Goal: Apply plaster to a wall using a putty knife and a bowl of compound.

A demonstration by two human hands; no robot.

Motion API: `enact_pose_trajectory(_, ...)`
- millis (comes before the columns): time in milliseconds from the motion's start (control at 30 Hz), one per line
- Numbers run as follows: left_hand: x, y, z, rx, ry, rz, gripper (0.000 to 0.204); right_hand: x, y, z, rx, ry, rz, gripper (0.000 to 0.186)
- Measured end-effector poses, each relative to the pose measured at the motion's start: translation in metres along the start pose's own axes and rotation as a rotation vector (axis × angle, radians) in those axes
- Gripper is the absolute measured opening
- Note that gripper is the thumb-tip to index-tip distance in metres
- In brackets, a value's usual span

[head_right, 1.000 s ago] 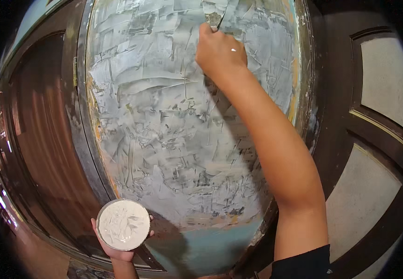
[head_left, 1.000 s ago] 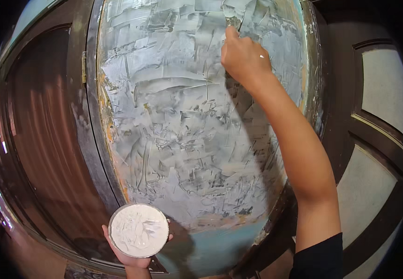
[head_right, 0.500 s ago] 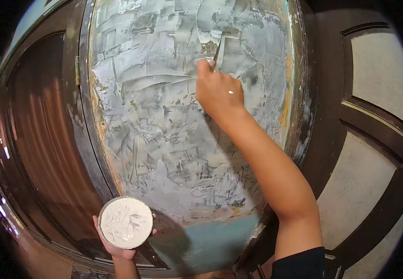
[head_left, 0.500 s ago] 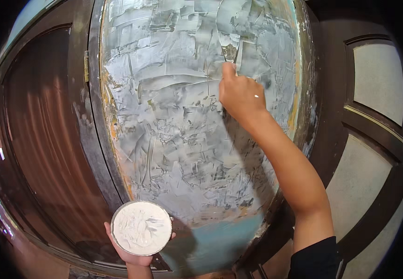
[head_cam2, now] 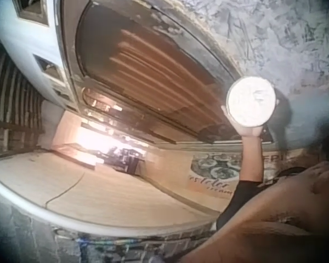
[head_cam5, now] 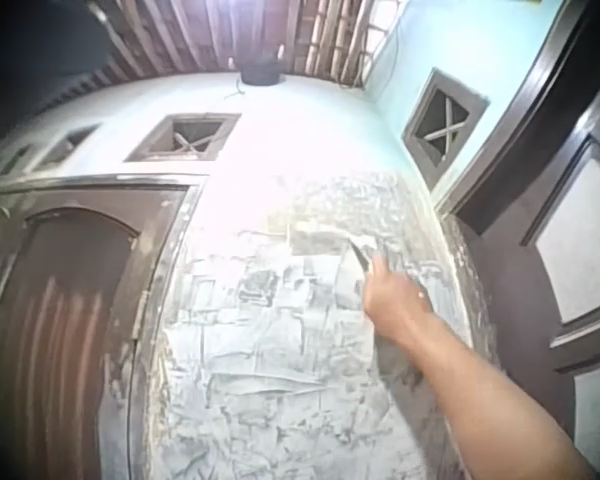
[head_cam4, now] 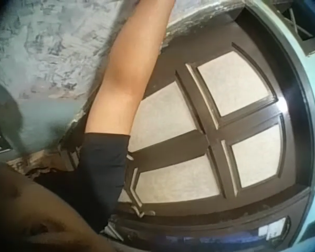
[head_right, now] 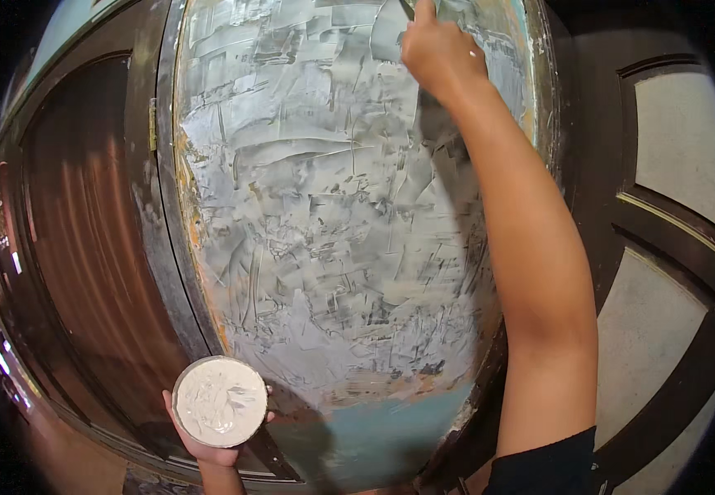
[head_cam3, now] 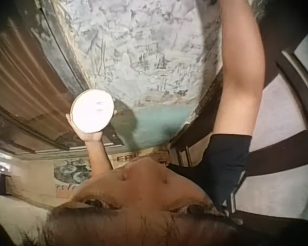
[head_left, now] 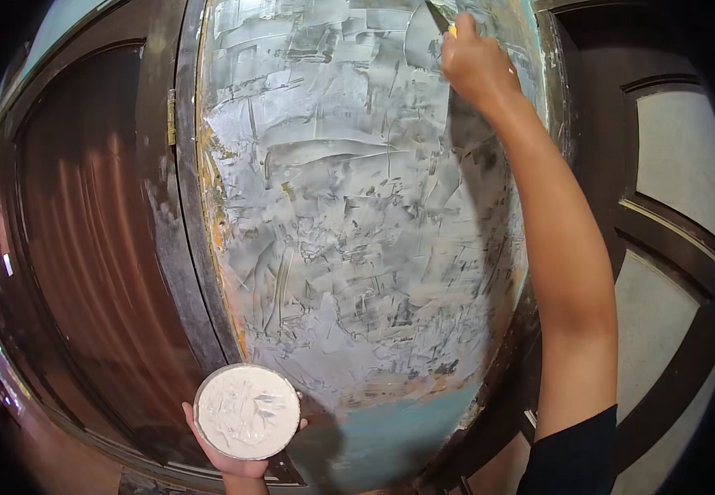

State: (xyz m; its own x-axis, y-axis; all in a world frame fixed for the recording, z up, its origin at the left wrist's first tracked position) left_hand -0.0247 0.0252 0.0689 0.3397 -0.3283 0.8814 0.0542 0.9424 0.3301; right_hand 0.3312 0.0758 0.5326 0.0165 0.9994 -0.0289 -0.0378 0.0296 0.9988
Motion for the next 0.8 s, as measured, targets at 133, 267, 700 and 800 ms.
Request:
enact_pose_trajectory(133,-0.002,0.001,0.002,0.04,-0.046,0.017,0.093,0.02,0.008,-0.01,0.039,-0.045,-0.087,0.031)
enact_pose_trajectory(267,-0.004,0.004,0.0,0.032,-0.107,0.026,0.094,0.026,-0.01,-0.041,0.008,-0.023,-0.112,0.03)
enact_pose_trajectory(700,-0.003,0.013,-0.015,-0.041,-0.059,0.02,0.095,0.033,-0.087,-0.068,-0.094,-0.035,-0.219,0.03)
enact_pose_trajectory(800,0.001,0.013,-0.017,-0.082,0.077,-0.076,0.095,0.028,-0.104,-0.069,-0.101,-0.038,-0.266,0.032)
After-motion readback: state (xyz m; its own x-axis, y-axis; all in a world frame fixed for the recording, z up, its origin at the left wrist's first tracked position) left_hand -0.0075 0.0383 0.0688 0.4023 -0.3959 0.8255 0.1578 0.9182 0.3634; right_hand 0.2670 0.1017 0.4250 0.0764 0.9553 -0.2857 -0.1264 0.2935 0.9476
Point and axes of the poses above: each hand's wrist, its own y-axis towards the middle knuckle, its own x-axis out of the palm, z = x × y, the point moved 3 cm from there along y, towards the middle knuckle, and after that the axes turned 3 degrees about x, right-handed, at the moved point
